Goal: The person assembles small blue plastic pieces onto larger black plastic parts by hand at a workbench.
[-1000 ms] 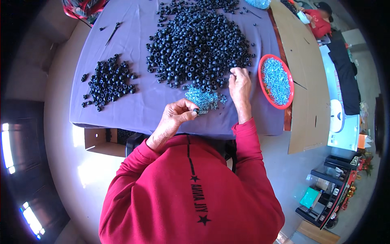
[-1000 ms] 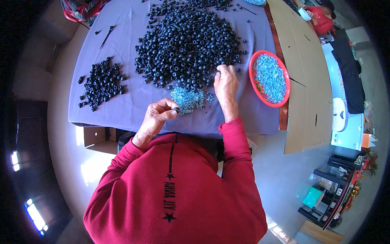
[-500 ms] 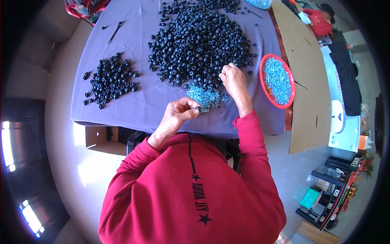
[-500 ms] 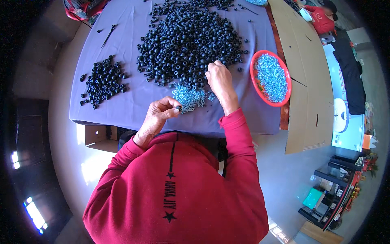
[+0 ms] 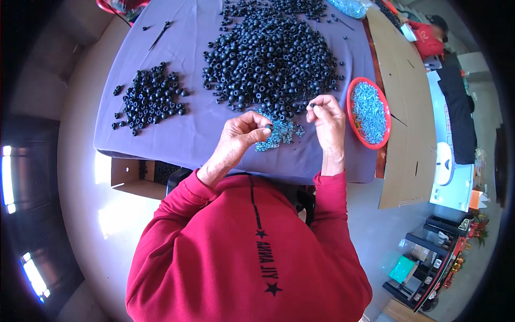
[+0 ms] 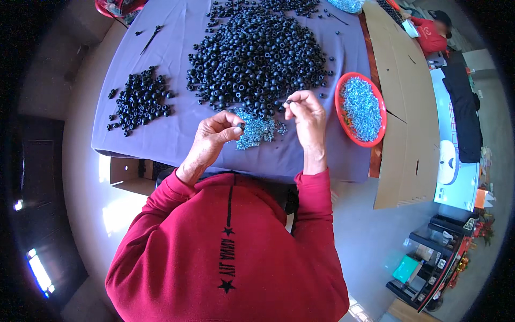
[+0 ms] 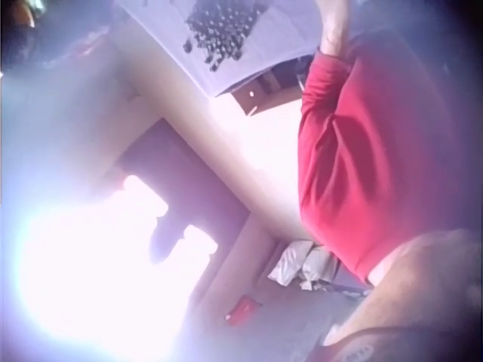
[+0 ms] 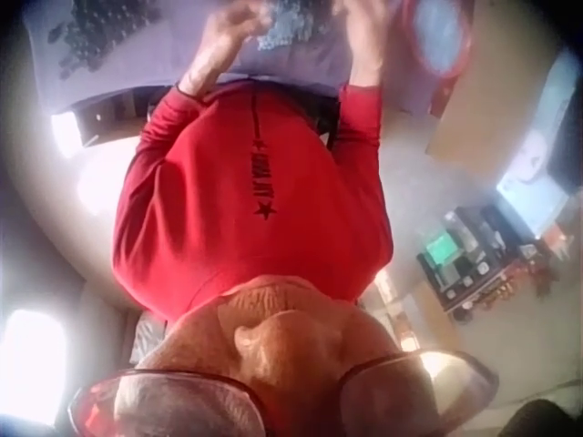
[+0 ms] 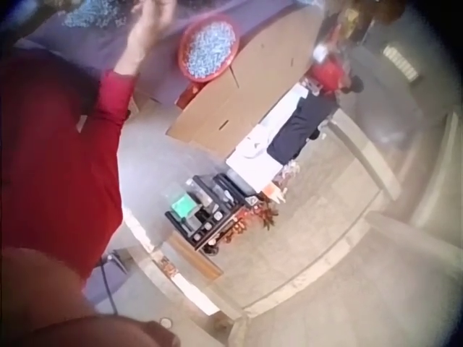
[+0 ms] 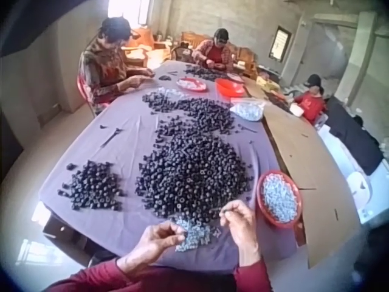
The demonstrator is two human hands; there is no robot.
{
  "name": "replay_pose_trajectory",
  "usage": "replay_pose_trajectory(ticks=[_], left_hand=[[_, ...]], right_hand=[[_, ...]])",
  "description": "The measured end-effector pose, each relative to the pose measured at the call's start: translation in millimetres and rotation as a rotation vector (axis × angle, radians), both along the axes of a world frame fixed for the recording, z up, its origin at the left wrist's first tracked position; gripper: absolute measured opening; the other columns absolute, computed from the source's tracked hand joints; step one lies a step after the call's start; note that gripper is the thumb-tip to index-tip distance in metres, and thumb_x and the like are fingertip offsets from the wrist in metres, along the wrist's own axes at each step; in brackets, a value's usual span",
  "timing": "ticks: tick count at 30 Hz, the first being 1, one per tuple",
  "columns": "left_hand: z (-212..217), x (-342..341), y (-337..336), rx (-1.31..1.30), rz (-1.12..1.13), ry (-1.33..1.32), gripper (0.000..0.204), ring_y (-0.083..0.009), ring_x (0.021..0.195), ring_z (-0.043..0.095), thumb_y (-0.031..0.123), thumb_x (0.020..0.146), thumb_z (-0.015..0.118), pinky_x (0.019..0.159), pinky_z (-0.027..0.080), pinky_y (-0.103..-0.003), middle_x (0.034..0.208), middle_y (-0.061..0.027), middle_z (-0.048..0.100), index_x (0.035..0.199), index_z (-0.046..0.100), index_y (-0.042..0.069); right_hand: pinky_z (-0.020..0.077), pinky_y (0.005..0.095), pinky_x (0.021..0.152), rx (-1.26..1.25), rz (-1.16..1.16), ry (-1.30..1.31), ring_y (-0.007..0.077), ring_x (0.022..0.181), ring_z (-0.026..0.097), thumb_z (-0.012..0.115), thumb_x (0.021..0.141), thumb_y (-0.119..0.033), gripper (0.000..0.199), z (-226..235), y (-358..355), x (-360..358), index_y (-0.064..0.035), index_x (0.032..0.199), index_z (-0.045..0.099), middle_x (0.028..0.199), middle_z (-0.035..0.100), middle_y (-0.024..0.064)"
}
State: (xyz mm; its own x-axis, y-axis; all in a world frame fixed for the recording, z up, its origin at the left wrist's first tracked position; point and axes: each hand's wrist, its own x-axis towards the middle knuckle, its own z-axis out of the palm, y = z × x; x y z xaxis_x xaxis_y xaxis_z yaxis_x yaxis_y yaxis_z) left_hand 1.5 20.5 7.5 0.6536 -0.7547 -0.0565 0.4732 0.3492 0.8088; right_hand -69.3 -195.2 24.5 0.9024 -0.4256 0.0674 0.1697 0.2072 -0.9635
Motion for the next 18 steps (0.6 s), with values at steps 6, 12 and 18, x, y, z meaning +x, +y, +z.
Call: replay_pose_trajectory(ticks=[6,12,18], left_hand=[[16,-5,-18,-0.042,-0.055,-0.015,0.016,-0.0076,0.079,0.053,0.006,0.079,0.065,0.073,0.045,-0.022,0.088,-0.0005,0.058,0.094,0.059,0.002],[19,-6,-17,-0.036,-0.059,-0.041,0.016,-0.0079,0.081,0.054,0.005,0.08,0.065,0.075,0.046,-0.022,0.088,-0.0005,0.059,0.094,0.06,0.003],[17,-7,-15,-0.009,-0.047,-0.065,0.016,-0.0072,0.081,0.053,0.004,0.08,0.064,0.074,0.045,-0.021,0.088,-0.0007,0.059,0.095,0.059,0.002]], right_hand=[[0.0402,0.0214,0.058,-0.174,0.078,0.038,0.0086,0.062,0.048,0.057,0.086,-0.012,0.014,18,36,-18,-0.0002,0.092,0.054,0.074,0.054,0.0034],[0.0368,0.0178,0.055,-0.361,0.056,0.032,0.0057,0.06,0.045,0.056,0.088,-0.014,0.013,32,50,-20,-0.0011,0.085,0.054,0.073,0.051,0.0002],[0.0364,0.0187,0.052,-0.544,0.065,0.001,0.0038,0.059,0.044,0.062,0.084,-0.011,0.012,32,53,-17,-0.0025,0.08,0.055,0.068,0.052,-0.0029]])
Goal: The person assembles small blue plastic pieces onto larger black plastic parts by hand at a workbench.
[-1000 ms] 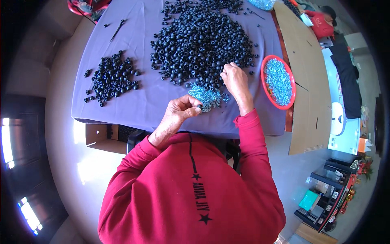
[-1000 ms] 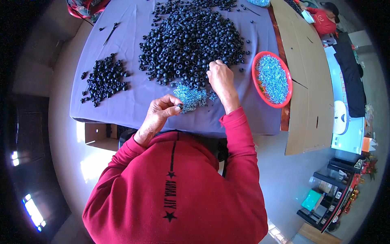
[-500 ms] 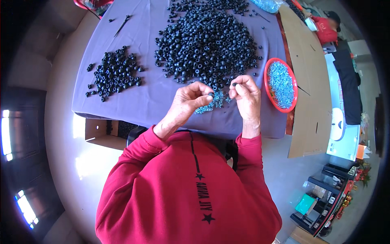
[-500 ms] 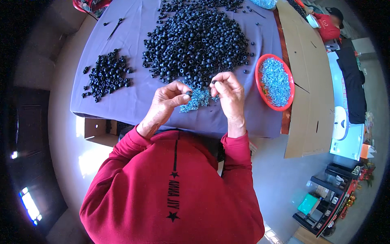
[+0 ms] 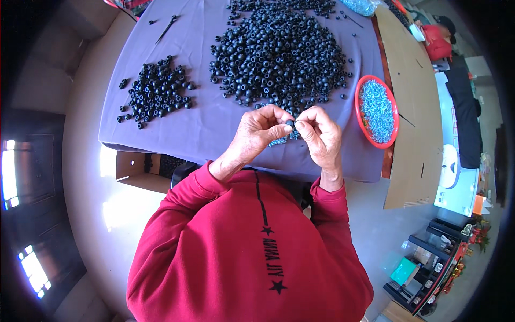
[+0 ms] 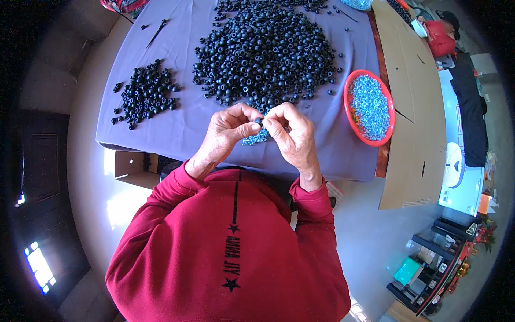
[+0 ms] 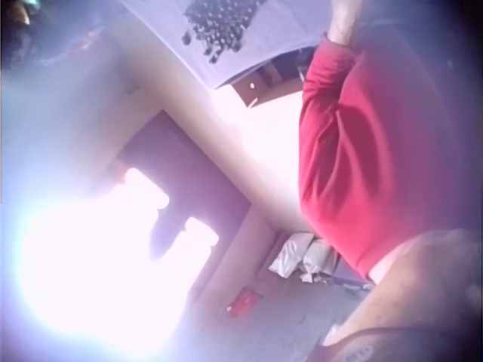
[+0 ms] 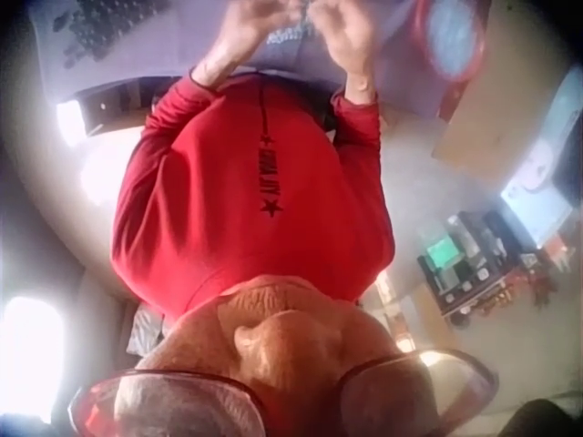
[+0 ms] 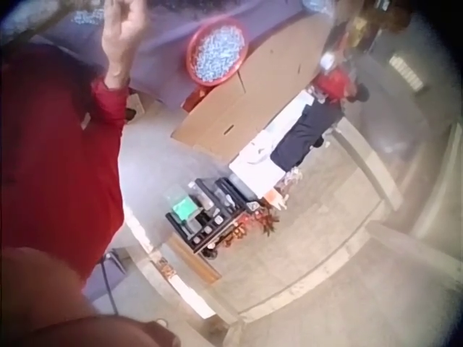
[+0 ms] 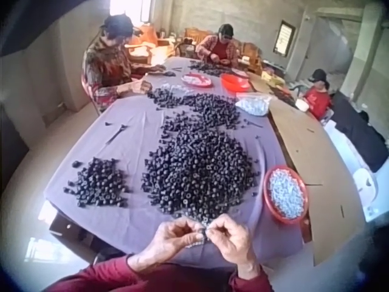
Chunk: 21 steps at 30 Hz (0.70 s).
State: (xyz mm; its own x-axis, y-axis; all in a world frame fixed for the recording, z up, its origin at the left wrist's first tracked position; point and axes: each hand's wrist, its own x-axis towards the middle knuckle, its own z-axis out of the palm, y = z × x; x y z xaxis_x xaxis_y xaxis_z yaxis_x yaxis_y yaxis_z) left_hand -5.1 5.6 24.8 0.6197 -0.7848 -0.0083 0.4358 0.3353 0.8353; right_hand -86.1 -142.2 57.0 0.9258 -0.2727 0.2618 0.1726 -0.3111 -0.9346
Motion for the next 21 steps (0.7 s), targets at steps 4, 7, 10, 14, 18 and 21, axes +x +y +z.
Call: replay_pose_trajectory(ticks=[4,7,10,14,18,21], left_hand=[[-3,-1,0,0.065,0.038,-0.089,0.015,-0.0057,0.08,0.053,0.004,0.081,0.064,0.071,0.044,-0.02,0.087,-0.0004,0.059,0.095,0.059,0.001],[-4,-1,-1,0.118,0.082,-0.173,0.015,-0.0052,0.079,0.053,0.005,0.081,0.064,0.07,0.044,-0.019,0.086,-0.0002,0.059,0.095,0.059,0.0],[-4,-2,-2,0.141,0.103,-0.222,0.015,-0.0052,0.078,0.053,0.005,0.082,0.064,0.068,0.044,-0.019,0.085,-0.0002,0.059,0.095,0.059,0.0],[-6,0,0,0.108,0.091,-0.134,0.015,-0.0061,0.077,0.053,0.004,0.081,0.064,0.068,0.044,-0.02,0.084,-0.001,0.059,0.094,0.059,0.0],[-10,2,0,-0.006,0.027,0.097,0.015,-0.0093,0.074,0.055,0.004,0.08,0.065,0.069,0.046,-0.022,0.081,-0.0029,0.06,0.093,0.06,-0.001],[-12,3,1,-0.028,-0.006,0.209,0.014,-0.0109,0.074,0.057,0.005,0.08,0.064,0.07,0.046,-0.023,0.081,-0.0039,0.061,0.092,0.061,0.0]], right_hand=[[0.0374,0.0194,0.054,-0.122,-0.009,0.008,0.0051,0.06,0.046,0.062,0.083,-0.008,0.01,3,2,0,-0.0017,0.079,0.056,0.069,0.052,-0.0009],[0.0373,0.0193,0.056,-0.176,-0.04,0.011,0.0053,0.063,0.046,0.061,0.084,-0.007,0.008,3,6,1,-0.0009,0.079,0.056,0.07,0.052,-0.0008],[0.0378,0.02,0.055,-0.215,-0.083,-0.02,0.0058,0.062,0.047,0.061,0.083,-0.006,0.008,4,10,4,-0.0008,0.079,0.057,0.07,0.053,0.0],[0.0407,0.0226,0.055,-0.336,-0.08,-0.065,0.0106,0.061,0.05,0.061,0.082,-0.005,0.006,3,10,4,-0.0006,0.082,0.058,0.071,0.055,0.0043],[0.0445,0.0263,0.058,-0.504,-0.125,-0.171,0.0164,0.063,0.054,0.059,0.082,-0.002,0.009,4,19,0,-0.0004,0.09,0.057,0.076,0.056,0.009],[0.047,0.0311,0.06,-0.602,-0.082,-0.163,0.022,0.067,0.056,0.061,0.074,0.001,0.03,2,21,-7,0.0003,0.103,0.053,0.088,0.056,0.0134]])
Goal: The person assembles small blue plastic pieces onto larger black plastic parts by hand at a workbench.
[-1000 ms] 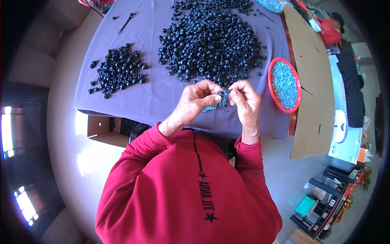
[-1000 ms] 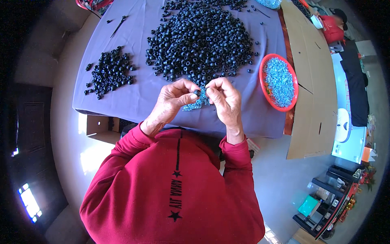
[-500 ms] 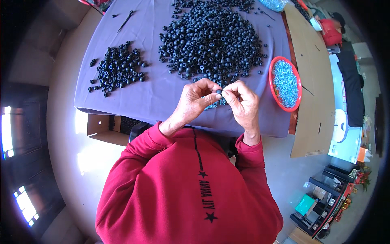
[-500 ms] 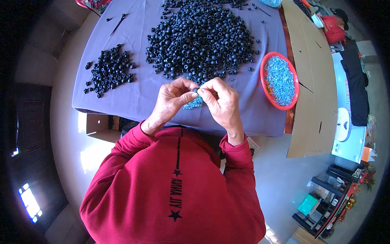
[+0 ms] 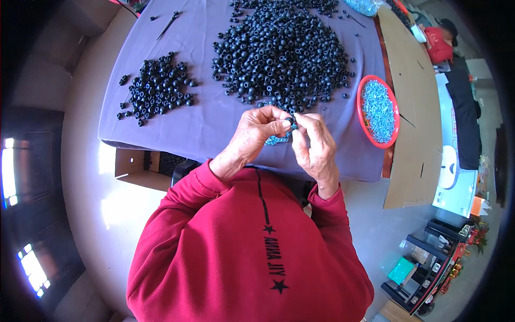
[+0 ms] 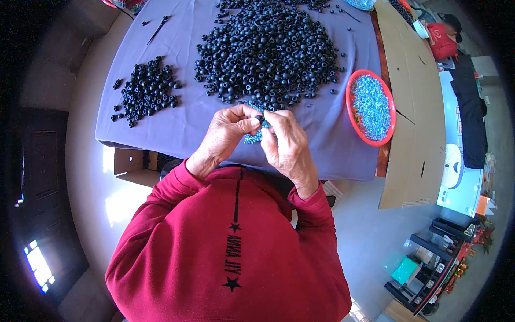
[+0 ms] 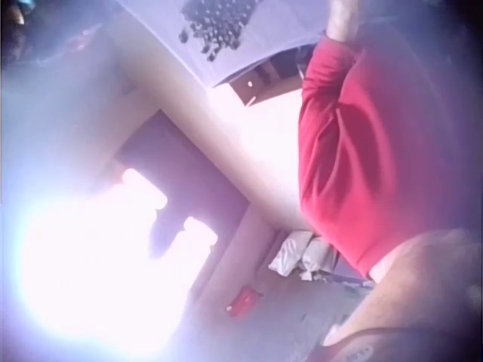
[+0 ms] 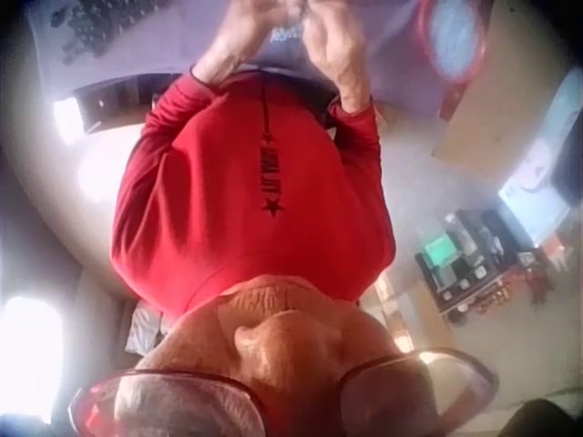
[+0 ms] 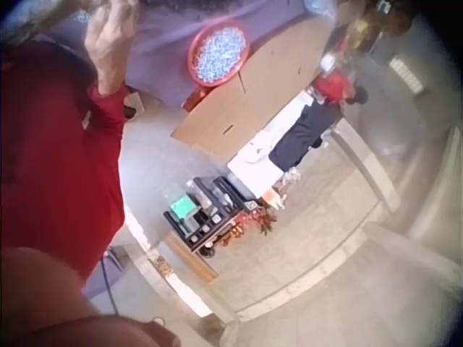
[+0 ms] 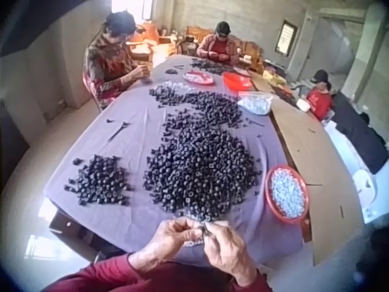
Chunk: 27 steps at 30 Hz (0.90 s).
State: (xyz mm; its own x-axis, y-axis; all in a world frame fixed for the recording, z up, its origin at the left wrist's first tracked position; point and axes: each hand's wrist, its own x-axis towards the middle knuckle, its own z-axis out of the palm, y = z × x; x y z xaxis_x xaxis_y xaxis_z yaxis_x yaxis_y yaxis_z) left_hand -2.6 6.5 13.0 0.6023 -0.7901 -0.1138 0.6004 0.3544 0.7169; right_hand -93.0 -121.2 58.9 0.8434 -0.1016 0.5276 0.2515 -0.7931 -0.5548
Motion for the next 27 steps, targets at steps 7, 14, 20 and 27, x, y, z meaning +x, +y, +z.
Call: replay_pose_trajectory(ticks=[7,14,20,27], left_hand=[[-5,-7,-3,0.128,-0.009,0.045,0.01,-0.012,0.076,0.058,0.005,0.08,0.063,0.073,0.046,-0.025,0.082,-0.0048,0.062,0.089,0.062,0.0],[-14,-10,5,0.193,-0.123,0.026,0.012,-0.0129,0.079,0.057,0.004,0.079,0.063,0.077,0.045,-0.027,0.085,-0.0058,0.063,0.089,0.063,-0.002],[-15,-12,10,0.218,-0.173,-0.002,0.013,-0.0128,0.079,0.057,0.004,0.077,0.064,0.077,0.044,-0.026,0.085,-0.0057,0.062,0.088,0.063,-0.003],[-14,-11,16,0.251,-0.146,-0.097,0.011,-0.0117,0.077,0.056,0.001,0.076,0.062,0.074,0.044,-0.025,0.082,-0.0046,0.062,0.087,0.062,-0.002]], right_hand=[[0.0457,0.0349,0.058,-0.326,-0.17,-0.068,0.0272,0.066,0.055,0.07,0.063,-0.003,0.036,-15,6,3,-0.0016,0.094,0.052,0.082,0.053,0.0123],[0.0412,0.0351,0.051,-0.339,-0.165,-0.132,0.0245,0.057,0.049,0.065,0.064,-0.003,0.02,-27,13,-3,-0.0055,0.071,0.046,0.064,0.045,0.0079],[0.0367,0.0319,0.044,-0.284,-0.129,-0.203,0.0213,0.049,0.045,0.063,0.064,-0.002,0.025,-37,16,-7,-0.0079,0.062,0.039,0.058,0.039,0.006],[0.0395,0.0329,0.046,-0.257,-0.155,-0.159,0.0232,0.051,0.048,0.066,0.069,-0.007,0.02,-46,19,-11,-0.0052,0.069,0.046,0.062,0.045,0.0076]])
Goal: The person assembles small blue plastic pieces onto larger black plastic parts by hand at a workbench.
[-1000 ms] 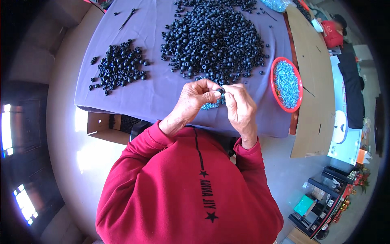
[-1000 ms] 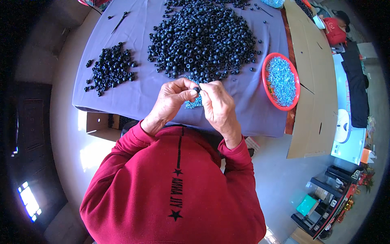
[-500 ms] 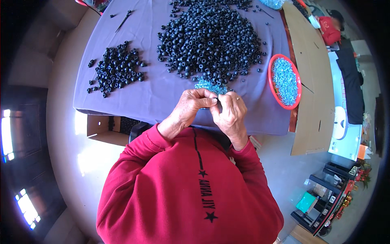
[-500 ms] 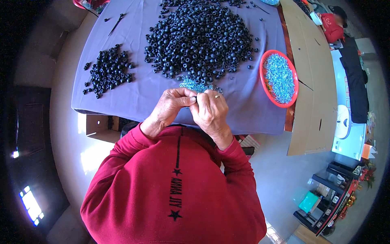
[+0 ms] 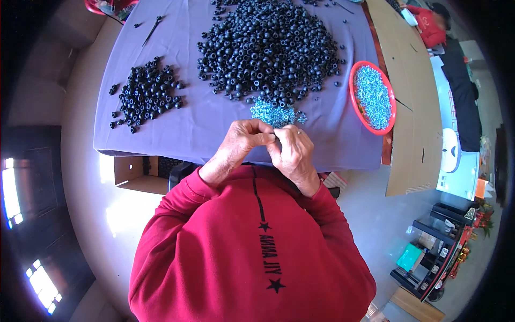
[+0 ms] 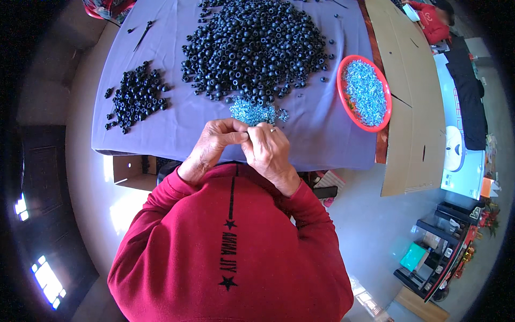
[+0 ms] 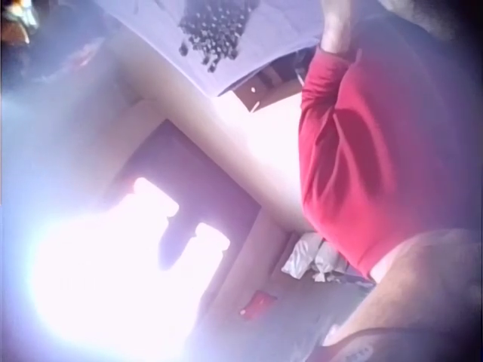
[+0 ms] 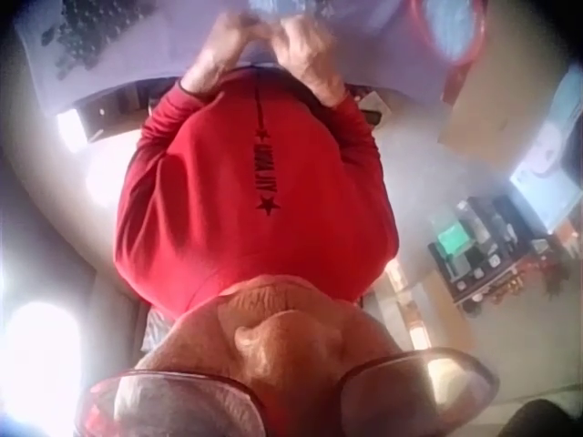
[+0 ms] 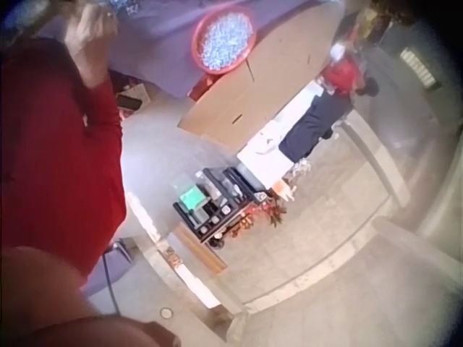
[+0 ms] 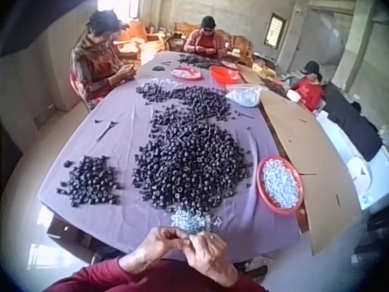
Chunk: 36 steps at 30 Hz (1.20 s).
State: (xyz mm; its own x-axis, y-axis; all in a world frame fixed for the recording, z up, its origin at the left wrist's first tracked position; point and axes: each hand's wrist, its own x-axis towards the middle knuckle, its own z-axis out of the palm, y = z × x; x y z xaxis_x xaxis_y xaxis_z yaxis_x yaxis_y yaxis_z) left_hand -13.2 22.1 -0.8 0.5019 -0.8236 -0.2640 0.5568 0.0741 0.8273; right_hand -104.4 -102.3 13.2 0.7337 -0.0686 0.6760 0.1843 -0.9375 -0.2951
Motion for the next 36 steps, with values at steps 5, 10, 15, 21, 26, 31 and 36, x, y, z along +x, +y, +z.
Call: replay_pose_trajectory(ticks=[5,10,15,21,26,31,36], left_hand=[[0,29,30,0.19,0.32,-0.53,0.012,-0.0077,0.072,0.054,0.003,0.074,0.065,0.066,0.044,-0.023,0.076,-0.001,0.059,0.084,0.059,0.001],[-1,70,61,0.621,0.454,-1.453,0.019,-0.0282,0.075,0.052,0.004,0.066,0.066,0.067,0.043,-0.039,0.077,-0.0111,0.051,0.078,0.051,0.003],[-12,75,76,1.04,0.421,-1.7,0.019,-0.028,0.082,0.049,0.01,0.069,0.066,0.073,0.041,-0.038,0.083,-0.0112,0.05,0.08,0.052,0.004],[-12,73,70,0.978,0.469,-1.749,0.022,-0.0279,0.085,0.047,0.011,0.069,0.066,0.075,0.039,-0.038,0.088,-0.0112,0.051,0.086,0.054,0.004],[4,58,44,0.636,0.466,-1.555,0.025,-0.0239,0.081,0.053,0.007,0.07,0.066,0.073,0.042,-0.034,0.087,-0.01,0.057,0.093,0.058,0.002],[6,26,-11,0.011,0.095,-0.281,0.014,-0.0099,0.079,0.056,0.008,0.083,0.061,0.073,0.045,-0.023,0.086,-0.0044,0.062,0.095,0.06,0.0],[12,3,-41,-0.202,-0.022,0.032,0.018,-0.0115,0.076,0.056,0.012,0.082,0.063,0.072,0.046,-0.025,0.085,-0.0048,0.062,0.096,0.06,0.001]], right_hand=[[0.0438,0.0305,0.054,0.316,-0.111,0.194,0.0201,0.06,0.053,0.067,0.074,-0.007,0.025,3,-27,2,-0.002,0.095,0.055,0.079,0.056,0.0104],[0.0439,0.0362,0.059,0.189,-0.312,0.195,0.0281,0.065,0.056,0.061,0.081,-0.013,0.012,-5,-71,23,-0.0016,0.08,0.055,0.074,0.056,0.0125],[0.043,0.0415,0.06,0.106,-0.407,0.351,0.0332,0.066,0.056,0.062,0.08,-0.02,0.021,-20,-77,39,-0.0026,0.073,0.054,0.072,0.057,0.0141],[0.0456,0.0351,0.059,0.22,-0.346,0.285,0.0245,0.063,0.058,0.061,0.078,-0.009,0.01,-26,-85,35,-0.0015,0.08,0.056,0.072,0.058,0.011],[0.047,0.0225,0.061,0.695,-0.154,0.149,0.0088,0.067,0.057,0.058,0.08,0.0,0.018,-25,-82,20,-0.0009,0.099,0.057,0.081,0.06,0.0046],[0.0465,0.021,0.067,1.034,0.065,0.108,0.0088,0.072,0.056,0.059,0.083,-0.004,0.017,1,-54,8,0.0001,0.099,0.057,0.084,0.059,0.0033],[0.0443,0.0221,0.066,0.769,0.138,0.02,0.0109,0.078,0.052,0.062,0.08,-0.001,0.015,13,-40,-3,-0.0008,0.094,0.06,0.096,0.054,0.0057]])
